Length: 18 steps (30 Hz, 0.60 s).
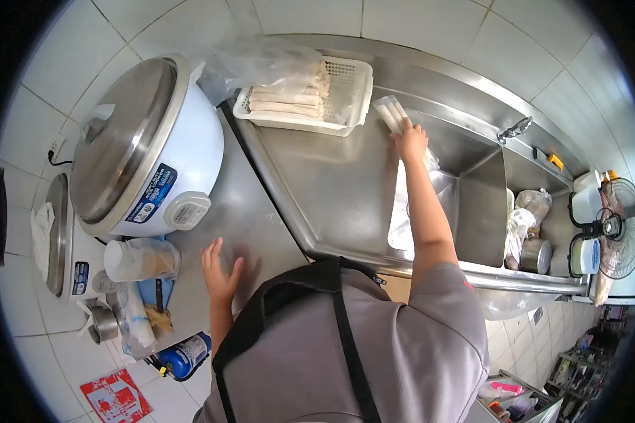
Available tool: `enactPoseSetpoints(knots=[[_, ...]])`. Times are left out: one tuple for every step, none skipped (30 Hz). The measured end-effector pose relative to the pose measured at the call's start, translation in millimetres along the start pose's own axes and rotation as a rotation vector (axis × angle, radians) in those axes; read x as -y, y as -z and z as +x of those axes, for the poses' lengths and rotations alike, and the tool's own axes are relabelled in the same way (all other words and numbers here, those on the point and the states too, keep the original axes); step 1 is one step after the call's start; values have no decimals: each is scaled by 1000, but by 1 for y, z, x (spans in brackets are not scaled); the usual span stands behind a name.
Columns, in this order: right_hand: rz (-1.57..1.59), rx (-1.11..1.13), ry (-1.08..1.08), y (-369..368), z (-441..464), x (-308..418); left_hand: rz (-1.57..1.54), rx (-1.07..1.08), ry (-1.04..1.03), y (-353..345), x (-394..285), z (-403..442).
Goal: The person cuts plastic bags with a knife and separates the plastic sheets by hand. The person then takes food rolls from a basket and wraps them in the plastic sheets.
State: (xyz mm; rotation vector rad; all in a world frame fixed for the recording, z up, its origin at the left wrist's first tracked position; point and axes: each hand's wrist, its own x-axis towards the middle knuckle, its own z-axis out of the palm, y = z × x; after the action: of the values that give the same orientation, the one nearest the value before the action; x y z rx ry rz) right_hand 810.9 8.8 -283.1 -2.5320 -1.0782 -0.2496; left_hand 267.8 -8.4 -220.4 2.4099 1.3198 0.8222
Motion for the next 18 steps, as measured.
enactPoseSetpoints(knots=[[0,20,-24,-10,11,5,13,-3,0,1,-2,2],[5,23,6,-19,21,11,26,-13,7,1,-4,5],[10,29,34,-28,27,15,40,-20,16,1,-6,4],[13,37,62,-36,33,17,53,-25,26,1,-8,3],[23,51,84,-42,42,18,66,-26,42,2,-7,2],[30,68,107,-45,48,21,78,-26,60,2,-7,-1],[38,86,128,-48,52,24,90,-24,78,2,-6,-5],[21,96,107,-52,52,25,97,-32,93,3,-6,-9],[3,105,85,-55,51,25,103,-39,107,4,-7,-13],[-15,108,66,-57,53,26,107,-52,120,3,-7,-15],[-10,139,70,-58,55,25,111,-63,130,2,-6,-18],[-26,130,76,-55,54,26,115,-71,143,1,-5,-23],[-43,120,81,-51,53,26,118,-80,156,0,-4,-27],[-60,110,86,-47,53,27,113,-84,166,-1,-3,-30],[-84,3,50,-46,56,29,107,-89,174,-1,-2,-32],[17,-80,25,-43,62,30,103,-94,181,-1,-2,-33],[120,-165,0,-39,74,31,111,-103,180,-1,-2,-33],[225,-247,-24,-29,83,37,119,-110,181,0,-4,-33]])
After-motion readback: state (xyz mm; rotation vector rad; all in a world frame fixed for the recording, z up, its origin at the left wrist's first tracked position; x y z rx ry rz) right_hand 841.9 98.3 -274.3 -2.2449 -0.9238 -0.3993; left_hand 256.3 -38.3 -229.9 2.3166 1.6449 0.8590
